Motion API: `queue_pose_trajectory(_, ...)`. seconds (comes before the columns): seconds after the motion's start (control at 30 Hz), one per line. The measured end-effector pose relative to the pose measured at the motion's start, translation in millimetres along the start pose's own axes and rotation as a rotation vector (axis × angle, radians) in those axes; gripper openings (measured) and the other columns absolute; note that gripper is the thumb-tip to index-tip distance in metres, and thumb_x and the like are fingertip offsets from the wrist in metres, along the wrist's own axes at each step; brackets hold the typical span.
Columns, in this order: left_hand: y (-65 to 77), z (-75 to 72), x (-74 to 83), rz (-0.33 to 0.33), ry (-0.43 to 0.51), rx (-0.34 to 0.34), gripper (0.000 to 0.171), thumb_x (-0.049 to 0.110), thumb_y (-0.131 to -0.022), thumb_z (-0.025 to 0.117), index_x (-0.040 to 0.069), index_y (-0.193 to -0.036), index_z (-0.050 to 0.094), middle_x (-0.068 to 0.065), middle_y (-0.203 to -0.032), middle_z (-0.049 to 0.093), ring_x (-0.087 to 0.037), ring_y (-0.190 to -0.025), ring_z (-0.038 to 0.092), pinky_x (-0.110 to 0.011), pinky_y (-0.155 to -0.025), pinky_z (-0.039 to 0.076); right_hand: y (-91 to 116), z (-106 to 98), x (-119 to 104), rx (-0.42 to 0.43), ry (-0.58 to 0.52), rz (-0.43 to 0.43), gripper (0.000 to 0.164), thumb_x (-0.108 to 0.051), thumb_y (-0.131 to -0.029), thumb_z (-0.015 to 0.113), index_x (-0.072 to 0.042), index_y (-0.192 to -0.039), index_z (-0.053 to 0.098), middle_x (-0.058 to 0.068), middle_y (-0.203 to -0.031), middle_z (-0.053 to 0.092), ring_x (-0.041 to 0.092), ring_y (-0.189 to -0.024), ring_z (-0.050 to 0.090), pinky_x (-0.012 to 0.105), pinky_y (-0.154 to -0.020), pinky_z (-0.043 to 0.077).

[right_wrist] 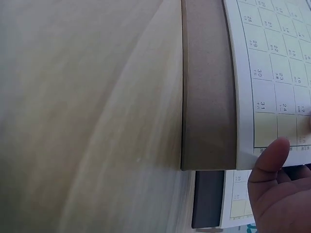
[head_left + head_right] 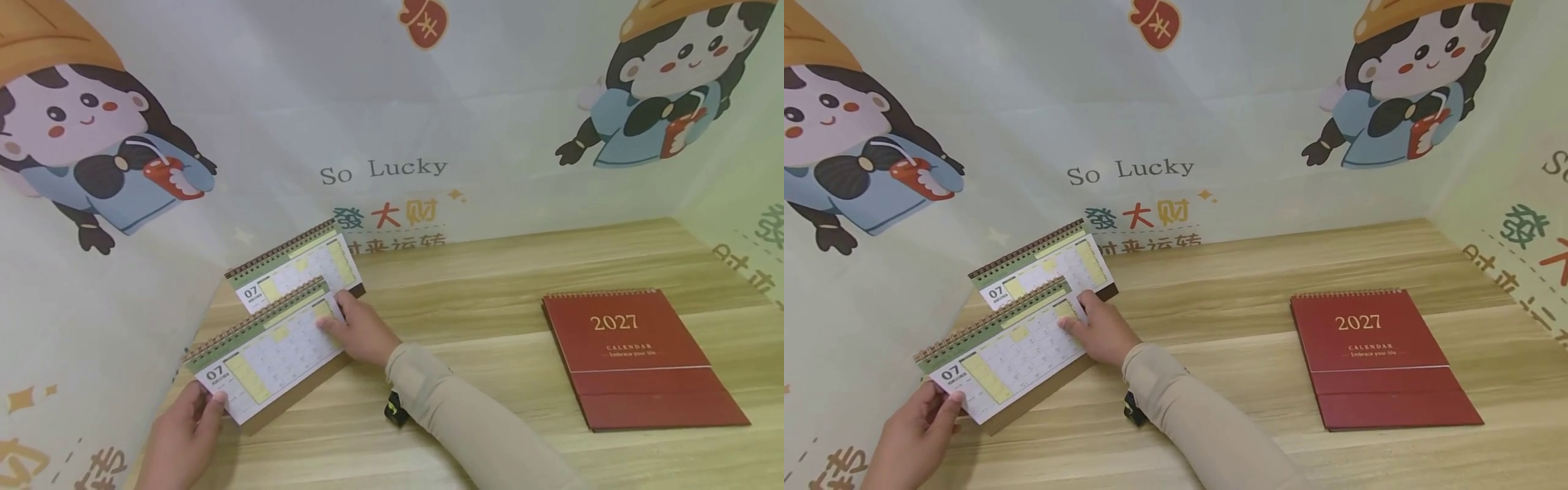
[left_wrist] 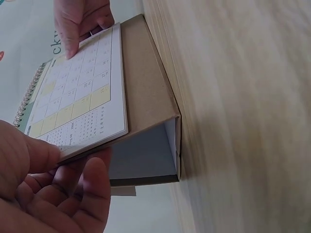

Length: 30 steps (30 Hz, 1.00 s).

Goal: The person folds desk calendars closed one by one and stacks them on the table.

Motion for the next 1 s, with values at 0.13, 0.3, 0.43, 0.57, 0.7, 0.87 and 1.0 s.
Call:
queue_pose_trajectory(0.13, -3.8, 0.1, -1.5, 0.016, 0.002, -0.005, 0.047, 0.023, -0.108, 0.042, -0.009, -0.142, 0.039, -0.035, -0.136, 0.049, -0.052, -0.126, 0.046, -0.063, -0.095, 0.043, 2, -2, -1, -0.005, 0.001, 0.010, 0.023, -0.027, -0.100, 0.062, -0.008, -0.105, 0.050, 0.002, -0.082, 0.060, 0.012, -0.066, 0.054, 0.025, -0.058, 0.044)
queue_pose_trajectory(0.3, -9.4, 1.4, -1.7, 0.011, 0.007, -0.005, 0.048, 0.023, -0.108, 0.040, -0.009, -0.143, 0.037, -0.035, -0.138, 0.047, -0.052, -0.127, 0.044, -0.061, -0.096, 0.044, 5, -6, -1, -0.036, 0.021, 0.034, 0.023, -0.026, -0.099, 0.064, -0.008, -0.107, 0.053, 0.001, -0.082, 0.061, 0.011, -0.067, 0.054, 0.025, -0.058, 0.045)
queue_pose_trajectory(0.43, -14.9, 2.7, -2.3, -0.010, 0.001, -0.001, 0.048, 0.023, -0.108, 0.038, -0.009, -0.144, 0.037, -0.035, -0.139, 0.045, -0.051, -0.128, 0.043, -0.058, -0.095, 0.046, 7, -10, 0, -0.055, 0.056, 0.057, 0.023, -0.026, -0.097, 0.067, -0.008, -0.103, 0.054, 0.001, -0.078, 0.059, 0.012, -0.063, 0.051, 0.026, -0.054, 0.043)
queue_pose_trajectory(0.57, -19.4, 3.6, -1.8, -0.011, -0.018, -0.006, 0.048, 0.022, -0.108, 0.038, -0.009, -0.144, 0.036, -0.034, -0.138, 0.046, -0.051, -0.127, 0.045, -0.056, -0.094, 0.048, 10, -12, 0, -0.057, 0.058, 0.063, 0.022, -0.026, -0.096, 0.068, -0.008, -0.102, 0.056, 0.002, -0.076, 0.059, 0.012, -0.060, 0.049, 0.026, -0.052, 0.042)
queue_pose_trajectory(0.7, -23.4, 3.9, -0.6, 0.009, -0.009, -0.009, 0.047, 0.022, -0.108, 0.039, -0.010, -0.143, 0.036, -0.035, -0.133, 0.050, -0.048, -0.120, 0.053, -0.051, -0.087, 0.053, 13, -14, -1, -0.052, 0.050, 0.053, 0.022, -0.024, -0.096, 0.068, -0.008, -0.103, 0.056, 0.001, -0.077, 0.060, 0.012, -0.061, 0.049, 0.025, -0.053, 0.042)
queue_pose_trajectory(0.87, -26.6, 1.9, 1.1, 0.048, 0.017, 0.002, 0.042, 0.019, -0.108, 0.040, -0.011, -0.137, 0.041, -0.031, -0.120, 0.058, -0.038, -0.101, 0.062, -0.034, -0.071, 0.057, 16, -14, -2, -0.057, 0.063, 0.036, 0.022, -0.025, -0.096, 0.068, -0.008, -0.106, 0.057, -0.001, -0.079, 0.061, 0.010, -0.063, 0.051, 0.025, -0.055, 0.044)
queue_pose_trajectory(1.0, -31.3, 1.1, -0.4, 0.050, 0.040, -0.008, 0.042, 0.018, -0.108, 0.040, -0.011, -0.138, 0.041, -0.030, -0.118, 0.059, -0.034, -0.098, 0.062, -0.031, -0.069, 0.056, 19, -13, -3, -0.052, 0.068, 0.029, 0.023, -0.026, -0.096, 0.067, -0.008, -0.108, 0.058, -0.002, -0.082, 0.063, 0.010, -0.065, 0.053, 0.026, -0.058, 0.046)
Point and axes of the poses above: each hand's wrist, its own y-axis away from the middle knuckle, its own z-axis out of the palm, x = y × z, the point moved 7 cm from there along -y, towards the middle knuckle
